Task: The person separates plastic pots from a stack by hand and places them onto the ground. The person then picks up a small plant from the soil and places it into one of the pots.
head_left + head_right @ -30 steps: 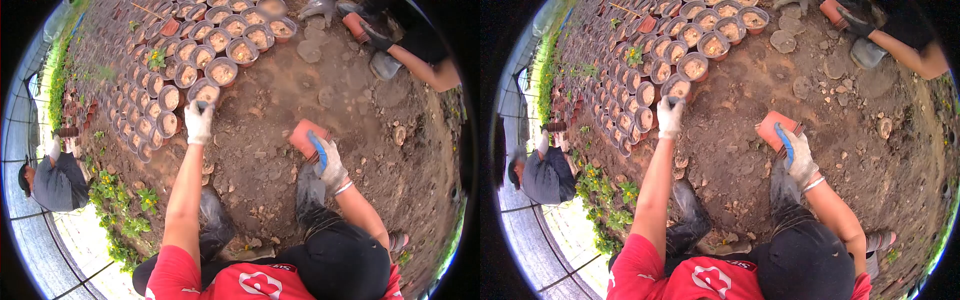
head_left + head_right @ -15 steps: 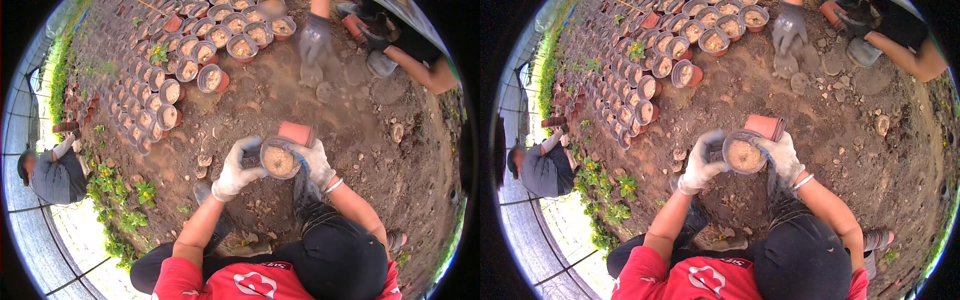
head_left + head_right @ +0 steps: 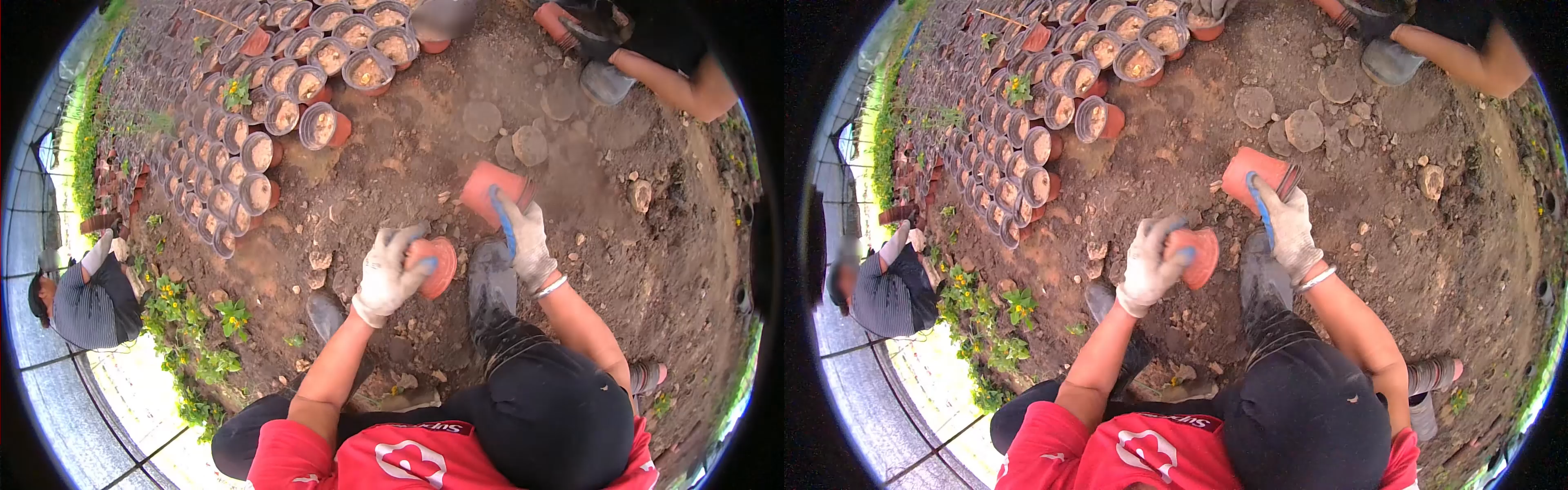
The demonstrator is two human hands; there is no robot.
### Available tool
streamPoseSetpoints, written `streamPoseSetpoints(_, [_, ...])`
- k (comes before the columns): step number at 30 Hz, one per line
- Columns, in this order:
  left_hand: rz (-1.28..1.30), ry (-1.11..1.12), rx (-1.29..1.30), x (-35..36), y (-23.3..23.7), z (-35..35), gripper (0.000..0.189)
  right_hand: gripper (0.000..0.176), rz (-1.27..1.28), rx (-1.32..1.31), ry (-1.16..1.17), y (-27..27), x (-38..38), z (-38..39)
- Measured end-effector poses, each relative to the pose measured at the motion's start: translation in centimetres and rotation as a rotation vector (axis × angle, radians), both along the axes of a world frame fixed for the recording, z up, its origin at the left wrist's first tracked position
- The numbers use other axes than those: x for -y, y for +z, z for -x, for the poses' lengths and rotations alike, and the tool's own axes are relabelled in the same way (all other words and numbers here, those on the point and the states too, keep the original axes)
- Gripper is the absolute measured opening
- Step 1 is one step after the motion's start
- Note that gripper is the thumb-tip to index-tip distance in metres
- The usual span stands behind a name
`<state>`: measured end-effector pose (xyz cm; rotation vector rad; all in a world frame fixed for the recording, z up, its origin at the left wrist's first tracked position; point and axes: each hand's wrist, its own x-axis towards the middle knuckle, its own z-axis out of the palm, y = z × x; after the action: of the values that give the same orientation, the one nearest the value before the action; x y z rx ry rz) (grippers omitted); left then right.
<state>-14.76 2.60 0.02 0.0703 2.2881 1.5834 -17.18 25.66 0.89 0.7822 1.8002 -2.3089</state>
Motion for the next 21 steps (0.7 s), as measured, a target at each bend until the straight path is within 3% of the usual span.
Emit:
streamPoseSetpoints(1, [0.446,-0.232,-0.269,0.0,0.4,0.0,0.057,0.034,-0.066,-0.128,0.026,-0.5,-0.2,-0.2])
streamPoseSetpoints(3, [0.461,-0.255,-0.242,-0.4,-0.1,-0.4,0.057,0.033,-0.179,-0.123,0.081,-0.9,-0.5,-0.3])
streamPoseSetpoints(5, [0.599,-0.38,-0.317,-0.6,-0.5,-1.0,0.055,0.032,0.147,0.118,-0.036,-1.3,-0.4,-0.1])
streamPoseSetpoints(6, [0.578,-0.412,-0.286,-0.3,-0.6,-0.9,0.056,0.032,0.145,0.122,-0.04,-1.3,-0.6,-0.3])
streamPoseSetpoints(8, [0.548,-0.409,-0.291,0.6,-0.5,-0.8,0.056,0.032,-0.191,-0.044,0.108,-1.2,-0.8,-0.6])
streamPoseSetpoints(9, [0.521,-0.401,-0.302,1.0,-0.3,-0.5,0.056,0.032,-0.19,-0.045,0.109,-1.7,-1.2,-0.9])
streamPoseSetpoints(11, [0.415,-0.352,-0.244,1.6,1.0,0.7,0.055,0.033,-1.029,-0.429,0.36,-3.2,-2.2,-1.6])
streamPoseSetpoints(12, [0.027,-0.125,0.005,1.8,1.6,1.1,0.055,0.033,-1.028,-0.429,0.363,-3.2,-2.1,-1.6])
streamPoseSetpoints(13, [-0.359,0.106,0.25,2.2,1.8,1.7,0.054,0.033,-0.604,-0.295,0.242,-3.1,-1.8,-1.5])
streamPoseSetpoints(14, [-0.252,0.086,0.153,3.1,1.5,2.8,0.055,0.033,-0.181,-0.158,0.121,-3.1,-1.5,-1.3])
streamPoseSetpoints(15, [0.347,-0.07,-0.127,3.1,2.2,3.7,0.059,0.033,-0.176,-0.157,0.126,-3.2,-1.3,-1.5])
streamPoseSetpoints(18, [0.41,-0.056,-0.29,3.9,0.5,5.0,0.063,0.036,-0.297,-0.319,0.18,-3.6,-1.6,-1.1])
streamPoseSetpoints(20, [-0.032,0.196,-0.099,3.4,0.7,4.9,0.071,0.037,-1.175,-0.556,0.562,-3.2,-2.7,-1.7])
streamPoseSetpoints(21, [-0.036,0.195,-0.103,2.8,0.6,5.2,0.071,0.037,-1.18,-0.559,0.56,-3.3,-2.7,-1.6])
